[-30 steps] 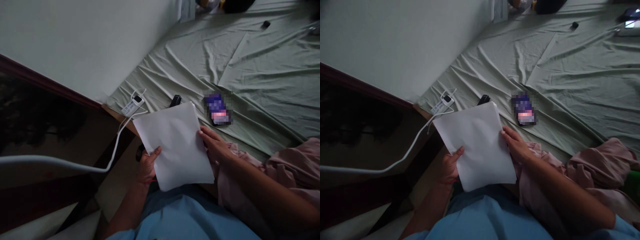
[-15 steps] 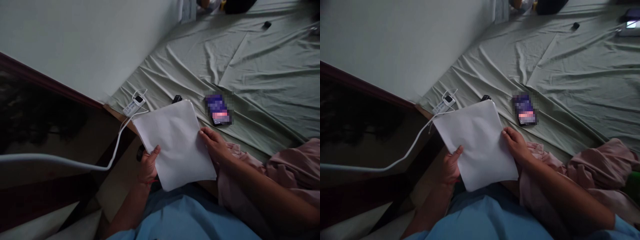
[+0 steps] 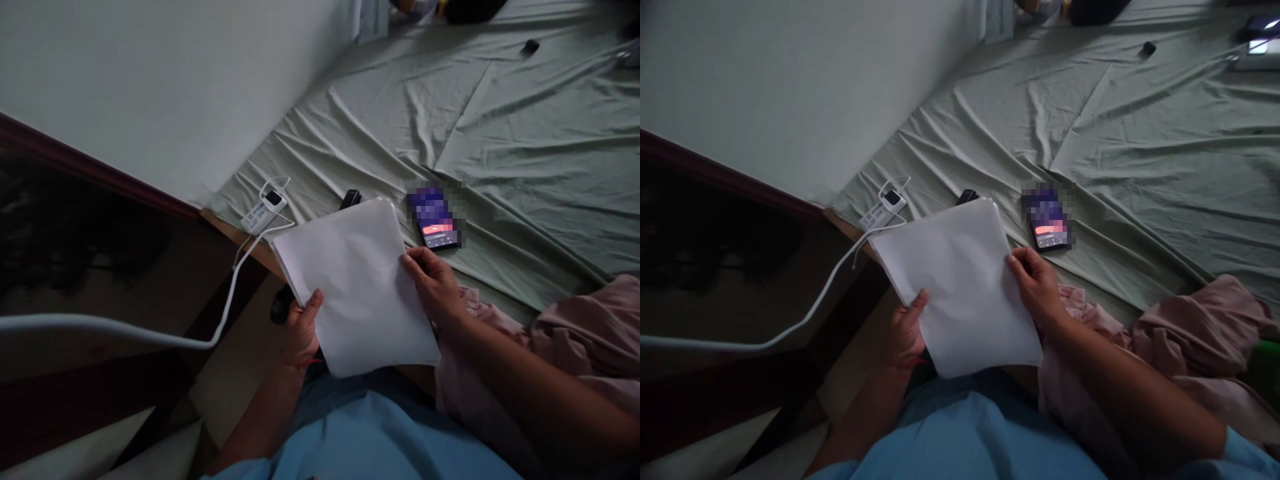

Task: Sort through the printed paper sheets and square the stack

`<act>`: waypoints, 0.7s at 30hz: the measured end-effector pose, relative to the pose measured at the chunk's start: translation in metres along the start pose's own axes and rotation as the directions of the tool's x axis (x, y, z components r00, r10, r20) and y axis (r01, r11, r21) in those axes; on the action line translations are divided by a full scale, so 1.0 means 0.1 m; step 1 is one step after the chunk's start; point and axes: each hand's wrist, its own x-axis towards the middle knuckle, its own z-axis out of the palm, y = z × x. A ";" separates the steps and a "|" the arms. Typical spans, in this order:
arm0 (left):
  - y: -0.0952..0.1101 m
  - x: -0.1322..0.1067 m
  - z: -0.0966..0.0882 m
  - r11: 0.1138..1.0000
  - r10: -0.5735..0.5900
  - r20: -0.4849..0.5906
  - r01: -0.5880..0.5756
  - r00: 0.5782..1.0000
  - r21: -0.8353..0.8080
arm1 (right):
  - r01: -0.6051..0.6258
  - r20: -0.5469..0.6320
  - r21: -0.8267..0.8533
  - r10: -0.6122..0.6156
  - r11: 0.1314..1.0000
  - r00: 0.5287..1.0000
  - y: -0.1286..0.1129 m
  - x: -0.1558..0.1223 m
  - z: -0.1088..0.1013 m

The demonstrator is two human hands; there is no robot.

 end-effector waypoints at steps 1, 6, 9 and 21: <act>-0.01 0.00 0.00 1.000 0.000 -0.001 0.000 1.000 0.000 | 0.010 -0.011 -0.009 -0.010 1.000 1.000 0.00 0.00 0.00; -0.03 -0.02 0.02 1.000 -0.017 0.042 0.016 0.999 0.012 | 0.027 -0.015 -0.043 -0.028 0.999 0.999 0.04 0.02 -0.02; -0.01 -0.02 0.01 0.999 -0.037 0.045 0.036 0.998 0.039 | 0.017 -0.007 -0.072 -0.018 0.997 1.000 0.04 0.02 -0.02; -0.08 -0.12 -0.22 0.971 -0.119 0.151 0.083 0.981 0.226 | -0.483 0.366 0.118 0.414 0.868 0.833 -0.12 -0.12 0.00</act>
